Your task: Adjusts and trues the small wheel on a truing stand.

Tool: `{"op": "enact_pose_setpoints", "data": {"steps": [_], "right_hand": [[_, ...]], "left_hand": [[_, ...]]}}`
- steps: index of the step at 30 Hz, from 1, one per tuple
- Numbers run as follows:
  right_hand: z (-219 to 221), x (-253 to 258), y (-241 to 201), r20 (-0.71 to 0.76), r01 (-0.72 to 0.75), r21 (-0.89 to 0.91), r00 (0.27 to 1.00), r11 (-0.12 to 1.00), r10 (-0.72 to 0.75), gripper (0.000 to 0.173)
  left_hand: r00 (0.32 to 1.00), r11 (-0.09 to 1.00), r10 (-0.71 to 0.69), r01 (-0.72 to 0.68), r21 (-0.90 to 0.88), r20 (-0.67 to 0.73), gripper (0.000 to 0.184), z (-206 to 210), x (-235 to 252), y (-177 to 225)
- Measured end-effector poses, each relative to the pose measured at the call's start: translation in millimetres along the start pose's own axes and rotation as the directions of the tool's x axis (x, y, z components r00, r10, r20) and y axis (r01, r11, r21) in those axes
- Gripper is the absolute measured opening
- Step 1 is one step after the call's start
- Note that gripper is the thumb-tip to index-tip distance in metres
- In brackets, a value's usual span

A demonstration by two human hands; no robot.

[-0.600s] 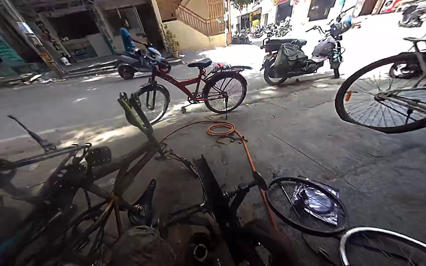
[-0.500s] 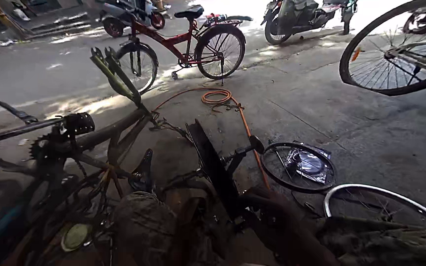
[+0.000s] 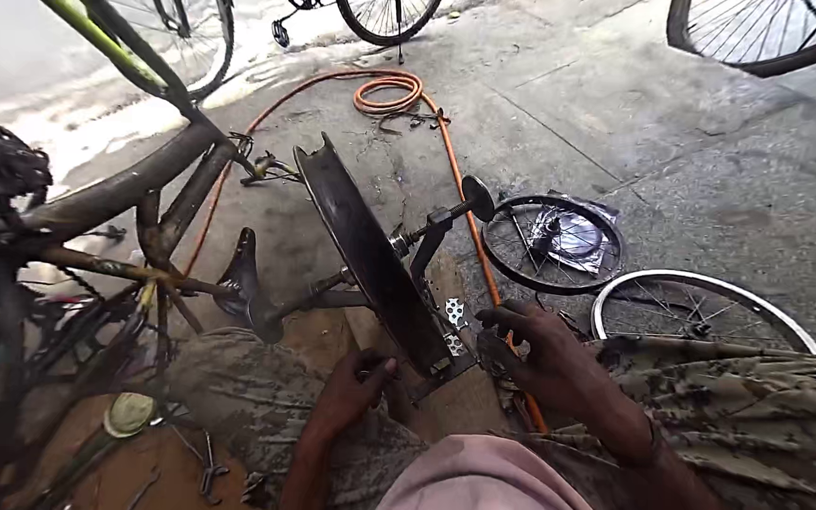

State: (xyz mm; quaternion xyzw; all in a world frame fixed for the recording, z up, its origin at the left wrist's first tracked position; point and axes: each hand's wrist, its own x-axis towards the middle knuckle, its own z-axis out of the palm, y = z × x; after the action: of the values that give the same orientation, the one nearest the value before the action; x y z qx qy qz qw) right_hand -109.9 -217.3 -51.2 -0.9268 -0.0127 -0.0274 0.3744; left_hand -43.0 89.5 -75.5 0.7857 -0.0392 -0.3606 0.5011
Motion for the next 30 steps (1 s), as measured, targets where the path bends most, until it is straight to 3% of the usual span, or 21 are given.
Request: {"op": "enact_pose_setpoints", "data": {"steps": [11, 19, 30], "right_hand": [[8, 4, 2, 0.001, -0.028, -0.015, 1.0, 0.999, 0.028, 0.024], [23, -5, -15, -0.024, 0.086, 0.048, 0.996, 0.995, -0.085, 0.019], [50, -22, -27, -0.266, 0.186, 0.103, 0.952, 0.977, -0.153, 0.016]], "left_hand": [[0.995, 0.994, 0.089, -0.092, -0.063, -0.055, 0.02, 4, -6, -1], [0.99, 0.992, 0.12, -0.122, -0.024, -0.071, 0.02, 5, -7, -4], [0.987, 0.991, 0.131, -0.131, 0.008, -0.096, 0.024, 7, -6, -7]]}}
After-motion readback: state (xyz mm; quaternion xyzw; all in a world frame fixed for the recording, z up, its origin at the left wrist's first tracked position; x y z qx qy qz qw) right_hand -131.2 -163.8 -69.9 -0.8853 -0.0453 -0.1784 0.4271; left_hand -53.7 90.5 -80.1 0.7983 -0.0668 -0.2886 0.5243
